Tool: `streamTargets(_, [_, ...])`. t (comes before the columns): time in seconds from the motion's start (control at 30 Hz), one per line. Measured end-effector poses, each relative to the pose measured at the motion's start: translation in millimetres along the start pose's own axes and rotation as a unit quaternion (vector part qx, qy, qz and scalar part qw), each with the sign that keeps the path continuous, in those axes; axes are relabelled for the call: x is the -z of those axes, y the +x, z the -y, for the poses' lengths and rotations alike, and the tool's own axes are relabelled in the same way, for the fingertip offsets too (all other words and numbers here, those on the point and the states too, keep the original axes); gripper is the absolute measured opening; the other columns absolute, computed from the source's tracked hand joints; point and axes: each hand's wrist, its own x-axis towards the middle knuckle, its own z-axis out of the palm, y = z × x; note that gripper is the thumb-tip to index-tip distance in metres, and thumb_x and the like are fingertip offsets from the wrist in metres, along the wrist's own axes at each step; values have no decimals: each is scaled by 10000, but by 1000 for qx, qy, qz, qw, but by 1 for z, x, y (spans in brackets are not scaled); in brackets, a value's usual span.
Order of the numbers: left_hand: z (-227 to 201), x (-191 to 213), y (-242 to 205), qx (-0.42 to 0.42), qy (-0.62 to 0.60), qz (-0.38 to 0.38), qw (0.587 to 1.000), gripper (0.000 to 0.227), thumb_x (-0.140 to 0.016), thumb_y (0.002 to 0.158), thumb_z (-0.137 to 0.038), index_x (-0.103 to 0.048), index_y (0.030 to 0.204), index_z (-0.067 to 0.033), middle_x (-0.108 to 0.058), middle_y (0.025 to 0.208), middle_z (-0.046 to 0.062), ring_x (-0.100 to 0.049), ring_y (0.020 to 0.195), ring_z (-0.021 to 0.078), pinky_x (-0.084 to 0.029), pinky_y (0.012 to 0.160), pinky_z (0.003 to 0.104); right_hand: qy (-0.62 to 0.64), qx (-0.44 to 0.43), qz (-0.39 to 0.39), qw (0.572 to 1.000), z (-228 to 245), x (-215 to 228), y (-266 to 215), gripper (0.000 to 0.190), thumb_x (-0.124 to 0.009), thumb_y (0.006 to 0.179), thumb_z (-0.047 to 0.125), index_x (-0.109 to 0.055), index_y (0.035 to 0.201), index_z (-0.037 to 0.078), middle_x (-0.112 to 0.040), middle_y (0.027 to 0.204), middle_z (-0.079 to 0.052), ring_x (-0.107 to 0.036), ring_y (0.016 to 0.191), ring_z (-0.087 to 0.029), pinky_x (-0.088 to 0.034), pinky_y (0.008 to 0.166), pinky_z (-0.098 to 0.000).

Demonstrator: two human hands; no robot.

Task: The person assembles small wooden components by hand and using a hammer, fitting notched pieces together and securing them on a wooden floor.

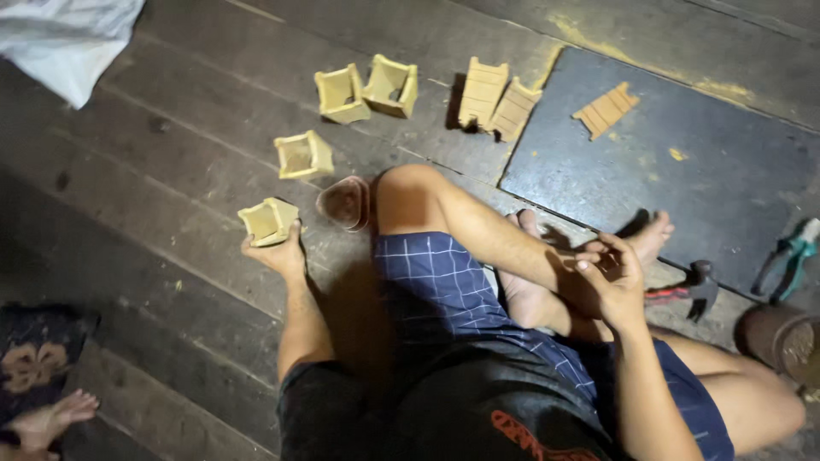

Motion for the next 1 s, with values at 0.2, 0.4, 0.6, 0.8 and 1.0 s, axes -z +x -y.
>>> streamTargets(0.2, [-2,-22,9,-16,15,37,999,1092,-1099,546,-114,-353,1343,-106,-416,1360,357,-419,1364,521,-269,1197,578,13,-16,-15,1000,-10,-3,-9,613,-684,881,-124,-491,1453,-19,-564,1159,-161,-692,1002,-255,-613,872,-409])
streamTargets(0.4, [-47,-6,2,-96,20,49,994,1216,-1106,553,-143,-303,1453,5,-381,1316,379,-398,1317,591,-258,1177,658,10,-22,-25,999,-11,-8,-9,580,-673,900,-123,-498,1446,-38,-561,1126,-159,-685,986,-242,-611,881,-441])
streamTargets(0.6, [-132,-39,-4,-282,31,97,954,1004,-965,831,-539,-388,1510,-76,-266,1548,254,-225,1471,478,-207,1197,623,-66,-21,-79,994,3,6,-14,536,-715,915,-72,-520,1415,-70,-580,1092,-159,-664,941,-194,-587,850,-352])
streamTargets(0.8, [-233,-207,-84,-438,-167,219,856,933,-993,658,-515,-614,1324,17,-573,1318,220,-543,1301,407,-367,1151,487,-176,18,-93,980,21,-4,-16,469,-780,895,-41,-604,1329,-62,-621,1017,-187,-664,874,-223,-566,799,-381])
streamTargets(1.0, [-260,-322,-169,-165,221,574,771,1284,-1001,646,-286,-164,1618,-248,-270,1614,281,-459,1383,583,-443,1103,676,-165,-2,-124,978,19,0,-23,449,-782,883,-24,-638,1309,-31,-666,1013,-185,-690,872,-212,-569,795,-353])
